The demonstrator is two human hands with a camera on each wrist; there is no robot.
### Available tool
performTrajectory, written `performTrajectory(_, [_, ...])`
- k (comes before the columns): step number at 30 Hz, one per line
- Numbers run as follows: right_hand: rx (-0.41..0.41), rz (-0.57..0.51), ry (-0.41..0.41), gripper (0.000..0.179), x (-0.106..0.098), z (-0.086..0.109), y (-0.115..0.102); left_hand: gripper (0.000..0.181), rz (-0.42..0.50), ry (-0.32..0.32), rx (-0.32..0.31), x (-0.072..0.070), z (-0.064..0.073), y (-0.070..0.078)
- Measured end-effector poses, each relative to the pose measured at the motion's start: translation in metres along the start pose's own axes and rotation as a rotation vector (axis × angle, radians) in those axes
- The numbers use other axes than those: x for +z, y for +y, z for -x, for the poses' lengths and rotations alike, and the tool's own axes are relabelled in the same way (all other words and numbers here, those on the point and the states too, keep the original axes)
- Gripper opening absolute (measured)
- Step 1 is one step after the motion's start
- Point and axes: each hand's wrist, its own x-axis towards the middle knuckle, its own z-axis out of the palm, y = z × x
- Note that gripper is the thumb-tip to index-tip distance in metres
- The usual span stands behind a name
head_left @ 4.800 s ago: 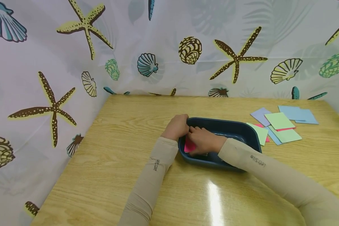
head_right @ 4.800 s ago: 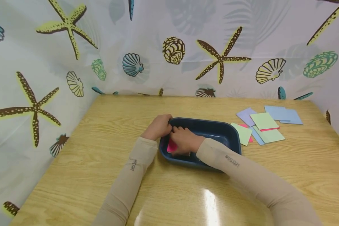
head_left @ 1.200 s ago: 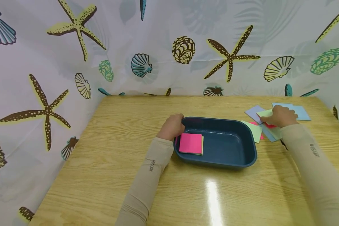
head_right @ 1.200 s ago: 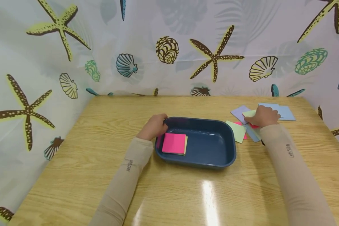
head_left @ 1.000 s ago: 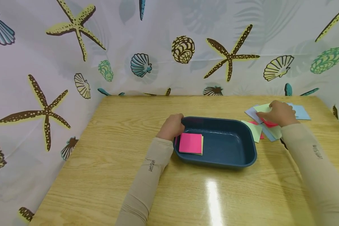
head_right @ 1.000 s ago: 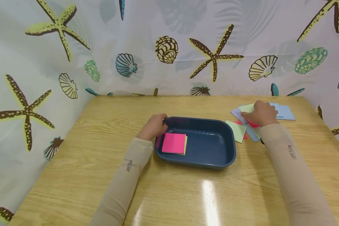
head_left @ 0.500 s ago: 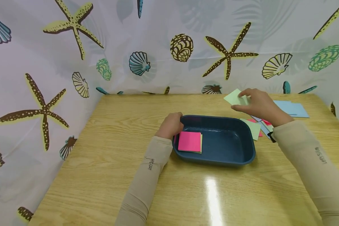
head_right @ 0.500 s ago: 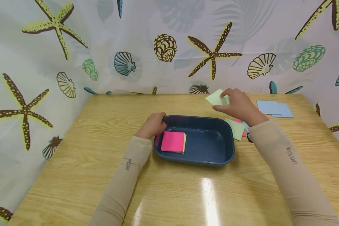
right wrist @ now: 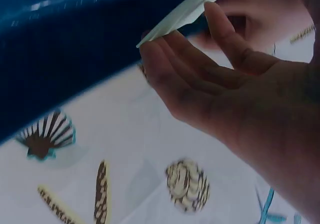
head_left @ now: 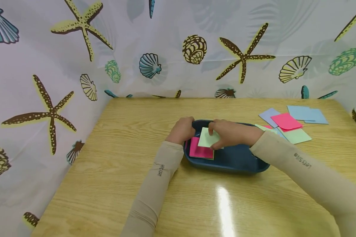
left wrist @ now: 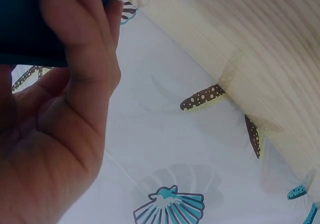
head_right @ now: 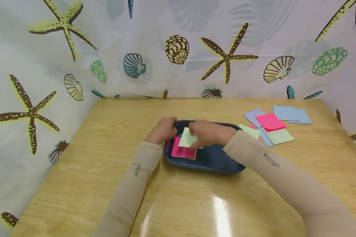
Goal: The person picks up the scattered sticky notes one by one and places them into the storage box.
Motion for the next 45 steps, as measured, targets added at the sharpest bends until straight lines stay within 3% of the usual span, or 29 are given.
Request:
performTrajectory(8, [-0.064, 0.158, -0.082, 0.031, 0.028, -0.021, -0.008, 0.043, -0.015, -0.022, 0.024, 0.002, -0.002, 0.004])
performTrajectory(15, [-0.048, 0.167, -0.123, 0.027, 0.038, -0.027, -0.006, 0.043, 0.004, -0.037, 0.032, 0.003, 0.0, 0.007])
performTrajectory(24, [-0.035, 0.229, -0.11, 0.039, 0.042, -0.03, -0.004, 0.043, -0.012, -0.022, 0.036, 0.002, -0.003, 0.009])
performTrajectory(37, [-0.027, 0.229, -0.089, 0.038, 0.044, -0.033, -0.002, 0.043, -0.025, -0.013, 0.052, -0.001, -0.005, 0.009])
performTrajectory(45, [-0.037, 0.199, -0.097, 0.041, 0.04, -0.032, -0.007, 0.04, 0.002, -0.017, 0.024, 0.001, 0.0, 0.001])
